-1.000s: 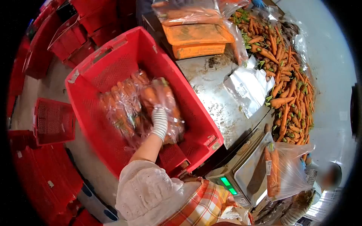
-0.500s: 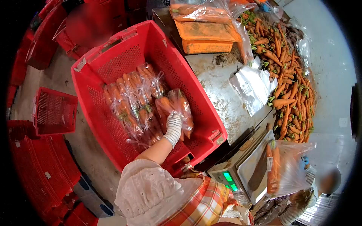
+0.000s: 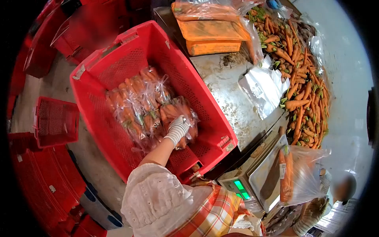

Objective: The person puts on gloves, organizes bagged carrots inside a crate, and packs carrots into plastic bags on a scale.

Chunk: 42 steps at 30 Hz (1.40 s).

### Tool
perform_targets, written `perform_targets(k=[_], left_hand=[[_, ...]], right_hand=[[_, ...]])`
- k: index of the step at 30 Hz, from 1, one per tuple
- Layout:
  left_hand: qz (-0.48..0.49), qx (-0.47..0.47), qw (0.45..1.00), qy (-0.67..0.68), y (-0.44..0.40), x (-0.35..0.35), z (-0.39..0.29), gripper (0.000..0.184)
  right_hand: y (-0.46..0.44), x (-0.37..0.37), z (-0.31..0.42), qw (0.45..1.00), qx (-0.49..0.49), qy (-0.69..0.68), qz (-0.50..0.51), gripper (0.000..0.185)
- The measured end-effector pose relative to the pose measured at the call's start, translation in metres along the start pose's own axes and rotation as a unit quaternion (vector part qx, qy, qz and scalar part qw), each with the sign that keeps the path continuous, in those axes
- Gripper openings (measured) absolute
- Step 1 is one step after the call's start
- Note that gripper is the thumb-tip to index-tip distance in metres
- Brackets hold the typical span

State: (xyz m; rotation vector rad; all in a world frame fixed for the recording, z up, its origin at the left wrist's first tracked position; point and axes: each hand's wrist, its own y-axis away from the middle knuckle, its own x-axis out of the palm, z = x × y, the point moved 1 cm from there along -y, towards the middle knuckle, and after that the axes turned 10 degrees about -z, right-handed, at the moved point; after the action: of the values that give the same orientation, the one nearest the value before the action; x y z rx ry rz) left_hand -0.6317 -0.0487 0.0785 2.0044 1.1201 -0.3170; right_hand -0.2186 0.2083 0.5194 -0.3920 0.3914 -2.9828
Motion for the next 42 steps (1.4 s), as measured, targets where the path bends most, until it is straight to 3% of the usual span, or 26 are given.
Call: perform_targets(k=[1,4,8,10,12,13,14,15,17,18,20,22,24,26,30,32,33,36,38,40,41,42], left_hand=[[0.018,0.07,0.994,-0.081,0.002,-0.007,0.001,0.053],[-0.013,0.098,0.974,-0.205,0.008,-0.04,-0.02,0.067],[-0.055,0.086,0.976,-0.191,-0.016,-0.074,-0.01,0.09],[0.007,0.131,0.973,-0.189,-0.03,-0.08,0.006,0.092],[0.171,0.181,0.959,-0.132,-0.057,-0.087,0.031,0.093],[0.25,0.14,0.958,-0.013,-0.071,-0.095,0.033,0.096],[0.264,0.089,0.96,-0.006,-0.08,-0.107,0.026,0.092],[0.155,0.082,0.976,-0.128,-0.095,-0.108,0.031,0.093],[-0.103,0.056,0.939,-0.324,-0.105,-0.113,0.036,0.087],[-0.103,0.052,0.94,-0.322,-0.108,-0.113,0.043,0.087],[-0.225,-0.088,0.901,-0.36,-0.115,-0.112,0.066,0.08],[-0.241,-0.108,0.9,-0.347,-0.1,-0.114,0.082,0.077],[-0.259,-0.127,0.896,-0.338,-0.084,-0.115,0.106,0.074],[-0.334,-0.07,0.872,-0.351,-0.073,-0.114,0.136,0.07],[-0.342,-0.081,0.894,-0.278,-0.045,-0.145,0.159,0.065],[-0.225,-0.17,0.902,-0.326,-0.035,-0.157,0.161,0.056],[-0.226,-0.17,0.901,-0.329,-0.038,-0.159,0.168,0.056],[-0.224,-0.294,0.888,-0.274,-0.063,-0.155,0.184,0.037],[-0.187,-0.252,0.91,-0.27,-0.06,-0.157,0.182,0.037],[-0.32,-0.264,0.886,-0.207,-0.064,-0.159,0.187,0.046],[-0.323,-0.264,0.885,-0.209,-0.064,-0.162,0.181,0.046],[-0.346,-0.186,0.886,-0.248,-0.064,-0.161,0.165,0.052]], right_hand=[[0.001,0.001,0.0,1.0,-0.002,0.008,-0.014,0.021],[0.004,0.003,0.002,0.998,-0.004,0.035,-0.055,0.02],[0.008,0.011,0.005,0.991,-0.011,0.077,-0.112,0.018],[0.011,0.017,0.006,0.985,-0.017,0.096,-0.143,0.017],[0.012,0.025,0.006,0.978,-0.022,0.12,-0.17,0.017],[0.013,0.03,0.005,0.974,-0.027,0.133,-0.184,0.017],[0.014,0.034,0.006,0.969,-0.03,0.146,-0.197,0.017],[0.015,0.039,0.005,0.964,-0.034,0.159,-0.212,0.017],[0.02,0.051,0.002,0.949,-0.047,0.195,-0.243,0.018],[0.023,0.058,0.0,0.936,-0.06,0.224,-0.263,0.018],[0.029,0.074,-0.001,0.914,-0.088,0.281,-0.28,0.019],[0.017,0.053,0.004,0.97,0.023,0.119,-0.213,0.018],[0.014,0.053,0.004,0.97,0.027,0.124,-0.206,0.016],[0.013,0.055,0.004,0.976,-0.006,0.127,-0.175,0.016],[0.006,0.042,0.005,0.974,-0.001,0.135,-0.179,0.016],[0.008,0.044,0.003,0.975,0.005,0.135,-0.178,0.017],[0.008,0.045,0.002,0.975,0.009,0.136,-0.177,0.017],[0.01,0.044,0.003,0.977,0.012,0.127,-0.172,0.017],[0.012,0.044,0.003,0.978,0.014,0.123,-0.17,0.017],[0.014,0.043,0.002,0.977,0.022,0.123,-0.174,0.018],[0.014,0.042,0.0,0.976,0.026,0.125,-0.174,0.018],[0.014,0.044,0.0,0.976,0.025,0.126,-0.176,0.018]])
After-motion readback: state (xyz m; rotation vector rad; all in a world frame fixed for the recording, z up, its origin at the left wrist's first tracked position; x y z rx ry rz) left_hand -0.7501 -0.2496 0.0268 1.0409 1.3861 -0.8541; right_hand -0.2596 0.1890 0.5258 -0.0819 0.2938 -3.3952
